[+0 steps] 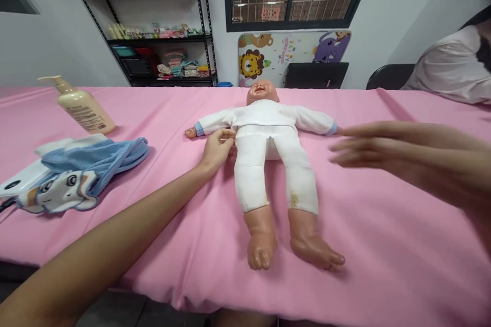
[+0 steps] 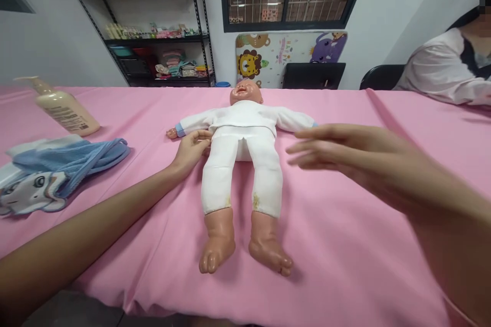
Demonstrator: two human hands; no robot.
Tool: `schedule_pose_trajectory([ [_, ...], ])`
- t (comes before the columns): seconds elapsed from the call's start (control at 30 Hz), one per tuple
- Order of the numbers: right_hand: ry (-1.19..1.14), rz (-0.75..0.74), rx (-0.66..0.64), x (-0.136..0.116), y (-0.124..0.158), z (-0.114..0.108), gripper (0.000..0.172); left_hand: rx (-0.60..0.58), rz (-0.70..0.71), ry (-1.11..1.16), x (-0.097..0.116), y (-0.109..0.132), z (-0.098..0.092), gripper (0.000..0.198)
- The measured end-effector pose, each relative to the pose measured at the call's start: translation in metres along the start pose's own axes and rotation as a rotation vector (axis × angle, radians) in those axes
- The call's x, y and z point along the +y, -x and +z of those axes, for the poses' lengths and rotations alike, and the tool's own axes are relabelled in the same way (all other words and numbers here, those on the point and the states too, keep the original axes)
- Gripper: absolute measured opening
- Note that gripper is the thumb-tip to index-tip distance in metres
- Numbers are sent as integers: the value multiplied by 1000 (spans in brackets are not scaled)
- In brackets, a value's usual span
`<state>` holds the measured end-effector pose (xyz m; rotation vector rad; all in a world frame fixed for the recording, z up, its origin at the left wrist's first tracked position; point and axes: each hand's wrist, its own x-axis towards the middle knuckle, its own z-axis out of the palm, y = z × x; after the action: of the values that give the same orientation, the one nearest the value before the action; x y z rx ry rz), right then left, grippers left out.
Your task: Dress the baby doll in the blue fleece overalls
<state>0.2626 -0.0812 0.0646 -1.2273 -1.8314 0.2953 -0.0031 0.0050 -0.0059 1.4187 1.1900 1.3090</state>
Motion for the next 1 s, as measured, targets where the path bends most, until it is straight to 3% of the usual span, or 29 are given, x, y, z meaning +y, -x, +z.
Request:
schedule_pose_trajectory([
  [0.1, -135, 279, -94, 22, 2, 9, 34, 85, 232, -199, -3, -1, -3, 13],
  [0.2, -132, 474, -80, 43, -11, 49, 25, 63, 334, -375, -5, -1, -4, 15],
  [0.3, -163, 407, -15, 55, -15, 82, 26, -38, 327, -467, -7, -5, -3, 30],
  [0.37, -202, 367, 14, 59, -12, 90, 33, -110, 340, -500, -8, -9, -2, 40],
  [0.43, -273, 375, -11, 60, -9, 89, 44, -134, 367, -486, -8, -12, -1, 43],
  [0.53, -334, 395, -47, 58, -8, 78, 57, -12, 380, -393, -4, -12, -2, 31],
  [0.63, -288, 398, 87, 55, -8, 64, 66, 56, 326, -276, 0, -8, -5, 21],
  [0.73, -176, 331, 157, 53, -5, 56, 60, -32, 285, -251, 1, -5, -8, 21],
  [0.87, -65, 356, -82, 52, 2, 57, 43, -168, 229, -314, 4, -4, -15, 22],
  [1.0, -36, 335, -118, 53, 5, 62, 41, -338, 240, -540, 16, 4, -29, 23],
])
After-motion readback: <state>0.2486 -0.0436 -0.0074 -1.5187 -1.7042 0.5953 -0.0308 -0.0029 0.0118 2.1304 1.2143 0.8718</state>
